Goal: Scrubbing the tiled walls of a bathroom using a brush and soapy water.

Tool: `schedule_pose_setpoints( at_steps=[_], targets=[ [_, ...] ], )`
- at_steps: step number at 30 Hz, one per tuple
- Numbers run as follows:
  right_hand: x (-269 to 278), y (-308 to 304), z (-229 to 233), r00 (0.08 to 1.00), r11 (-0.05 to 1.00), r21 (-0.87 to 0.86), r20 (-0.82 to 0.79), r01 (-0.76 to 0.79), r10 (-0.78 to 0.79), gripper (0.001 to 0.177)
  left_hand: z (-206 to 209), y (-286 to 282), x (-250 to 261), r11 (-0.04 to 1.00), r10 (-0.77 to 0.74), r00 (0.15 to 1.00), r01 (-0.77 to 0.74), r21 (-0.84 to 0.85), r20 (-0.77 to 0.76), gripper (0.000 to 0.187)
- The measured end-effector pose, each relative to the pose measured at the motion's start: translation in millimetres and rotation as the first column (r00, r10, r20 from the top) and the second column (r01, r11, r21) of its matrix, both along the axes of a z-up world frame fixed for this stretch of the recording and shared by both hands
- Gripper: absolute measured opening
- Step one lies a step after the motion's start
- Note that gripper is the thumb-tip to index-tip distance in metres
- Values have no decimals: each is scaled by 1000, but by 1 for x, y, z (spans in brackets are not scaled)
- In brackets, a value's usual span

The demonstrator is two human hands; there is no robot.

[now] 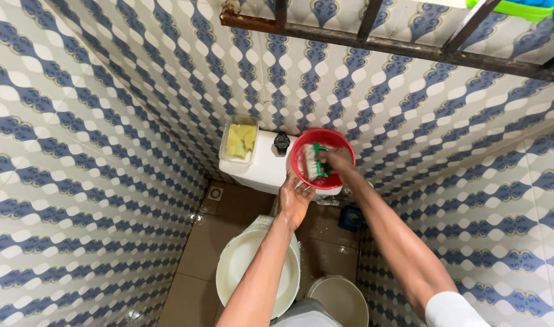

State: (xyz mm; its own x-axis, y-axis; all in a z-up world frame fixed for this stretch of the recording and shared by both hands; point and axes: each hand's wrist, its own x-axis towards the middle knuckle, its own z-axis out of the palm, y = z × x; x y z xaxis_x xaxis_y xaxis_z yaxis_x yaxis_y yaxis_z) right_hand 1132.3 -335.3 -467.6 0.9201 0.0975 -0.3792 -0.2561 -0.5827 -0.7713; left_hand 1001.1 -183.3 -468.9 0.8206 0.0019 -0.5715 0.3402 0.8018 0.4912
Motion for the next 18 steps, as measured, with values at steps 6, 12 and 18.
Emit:
schedule_pose_setpoints(
  at_steps=[6, 12, 18],
  targets=[
    [25, -34, -37, 876, 678, 585, -440, 446, -197, 38, -9, 5, -5, 997, 26, 997, -20, -74, 74, 62],
    [1, -25, 46, 805, 236, 771, -582, 592, -120, 35, -1, 31, -26, 965, -144, 988, 154, 214, -61, 85],
    [32, -30, -1, 864, 284, 824, -502, 491, -37, 15, 33, 97, -94, 948, -193, 981, 187, 256, -1, 79]
  ],
)
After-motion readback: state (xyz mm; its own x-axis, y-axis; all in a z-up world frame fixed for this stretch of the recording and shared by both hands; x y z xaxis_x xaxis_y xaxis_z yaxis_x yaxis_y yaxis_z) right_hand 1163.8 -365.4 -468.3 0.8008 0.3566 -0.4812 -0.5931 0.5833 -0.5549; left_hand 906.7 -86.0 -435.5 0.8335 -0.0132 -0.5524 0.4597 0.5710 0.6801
